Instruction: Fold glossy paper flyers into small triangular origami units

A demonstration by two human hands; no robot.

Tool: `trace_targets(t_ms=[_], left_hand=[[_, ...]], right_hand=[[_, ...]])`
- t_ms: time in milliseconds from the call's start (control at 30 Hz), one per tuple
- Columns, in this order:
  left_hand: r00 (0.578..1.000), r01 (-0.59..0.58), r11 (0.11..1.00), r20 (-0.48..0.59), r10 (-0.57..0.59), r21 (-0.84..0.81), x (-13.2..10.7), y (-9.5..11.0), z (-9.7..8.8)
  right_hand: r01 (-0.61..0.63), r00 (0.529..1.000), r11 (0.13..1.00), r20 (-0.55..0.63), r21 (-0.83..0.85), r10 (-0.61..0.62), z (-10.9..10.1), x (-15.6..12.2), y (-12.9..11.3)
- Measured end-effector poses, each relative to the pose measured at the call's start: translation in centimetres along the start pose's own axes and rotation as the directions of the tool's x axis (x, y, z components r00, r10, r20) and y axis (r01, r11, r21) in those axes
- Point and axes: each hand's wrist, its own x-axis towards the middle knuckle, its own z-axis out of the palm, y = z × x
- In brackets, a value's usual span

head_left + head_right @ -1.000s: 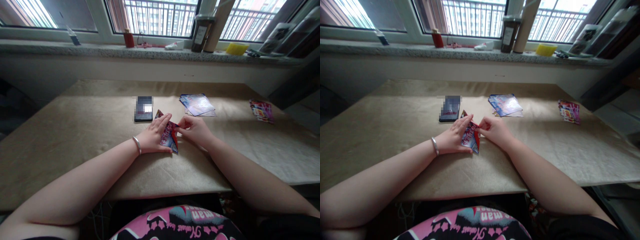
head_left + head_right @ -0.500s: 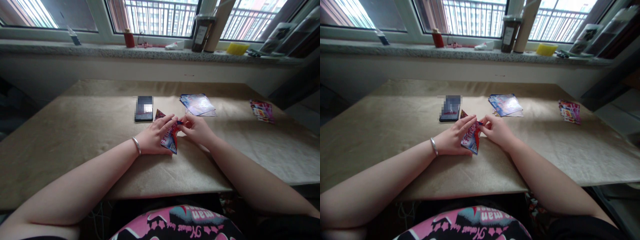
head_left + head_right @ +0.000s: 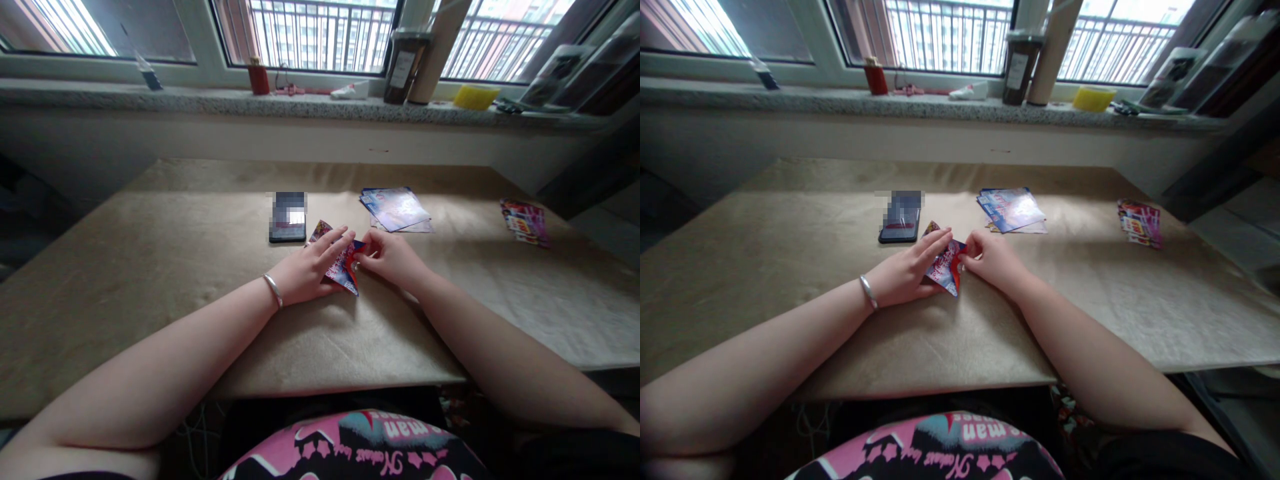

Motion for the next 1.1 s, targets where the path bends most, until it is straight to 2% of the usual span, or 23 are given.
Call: trace_targets(t_ms=[133,300,500,600,767,933,1100], left_hand=[[0.999,0.007,1.0,-0.042,-0.005,0.028,0.0,-0.2,0.2],[0.993,-0.007,0.99,-0.117,0.024,0.142,0.0,-0.5,0.4],[0.993,-0.021,0.98,-0.109,0.043,0.198,-0.1,-0.2,0.1],[0.992,0.018,0.981,-0.126,0.007,0.194,0.1,0.2,-0.2],[0.974,0.096,0.973,-0.223,-0.048,0.208,0.4,0.7,-0.6],[0.958,0.103,0.97,-0.283,-0.038,0.219,0.4,1.0,-0.9],[0.934,0.143,0.982,-0.344,-0.093,0.125,0.5,1.0,-0.9]], right_hand=[[0.013,1.0,0.997,0.019,0.077,-0.014,0.2,-0.1,0.1],[0.157,0.987,0.987,0.013,0.033,-0.158,0.2,-0.3,-0.2],[0.286,0.958,0.958,0.015,0.001,-0.286,-0.3,-0.6,-0.9],[0.319,0.948,0.948,-0.015,-0.019,-0.319,-0.5,-0.7,-1.1],[0.407,0.913,0.913,-0.026,0.017,-0.406,-0.6,-0.9,-1.4],[0.408,0.912,0.91,-0.078,0.074,-0.403,-0.7,-1.2,-1.8],[0.37,0.929,0.921,-0.057,0.124,-0.366,-0.8,-1.3,-1.7]])
